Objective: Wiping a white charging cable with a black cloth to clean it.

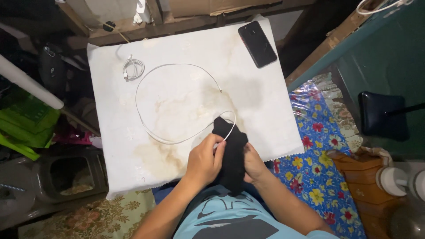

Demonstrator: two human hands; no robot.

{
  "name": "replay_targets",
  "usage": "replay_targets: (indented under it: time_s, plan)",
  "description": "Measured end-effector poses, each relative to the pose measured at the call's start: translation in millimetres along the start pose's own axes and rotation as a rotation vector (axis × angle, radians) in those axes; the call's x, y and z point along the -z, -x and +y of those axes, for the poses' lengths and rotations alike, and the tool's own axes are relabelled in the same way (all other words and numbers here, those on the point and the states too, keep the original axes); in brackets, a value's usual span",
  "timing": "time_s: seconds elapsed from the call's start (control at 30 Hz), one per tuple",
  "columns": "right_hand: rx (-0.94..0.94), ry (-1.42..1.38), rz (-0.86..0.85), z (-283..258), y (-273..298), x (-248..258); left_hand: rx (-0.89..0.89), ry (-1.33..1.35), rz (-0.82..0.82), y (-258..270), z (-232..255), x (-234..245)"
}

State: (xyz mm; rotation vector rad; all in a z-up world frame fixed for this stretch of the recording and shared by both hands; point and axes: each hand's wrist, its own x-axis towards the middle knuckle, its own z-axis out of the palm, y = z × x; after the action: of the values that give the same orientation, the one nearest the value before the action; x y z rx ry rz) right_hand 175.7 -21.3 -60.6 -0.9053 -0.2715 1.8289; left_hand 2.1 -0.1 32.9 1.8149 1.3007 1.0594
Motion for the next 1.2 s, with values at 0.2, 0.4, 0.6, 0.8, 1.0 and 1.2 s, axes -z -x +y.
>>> replay_targets:
  time_s: [0.2,0.4,0.6,0.8,1.0,1.2]
  plan:
    - [0.082,0.051,-0.055,-5.0,-4.3,-10.3,-0.036,-0.124,-0.152,2.3,-5.2,-0.6]
    - [0.160,0.113,0.016,-6.4,-7.6,-13.3,-0.066,-0.188,-0.223,5.8,-4.2,-5.1]
    - [0.207,0.212,0.025,0.7,-4.1,-20.3,-0.021,-0.230,-0.254,6.2,-10.2,-5.8]
    - [0.244,0.163,-0.068,-9.2,-2.4,-24.5,-0.010,-0.197,-0.261,3.3,2.8,-3.0]
    - [0.225,0.235,-0.102,-9.8,-8.3,-27.6,-0.036,-0.180,-0.149,-0.5,-0.6,2.9]
    - [0.293,0.283,-0.106,-6.1,-22.7,-13.9,-0.040,-0.227,-0.105,3.5,-8.7,0.1]
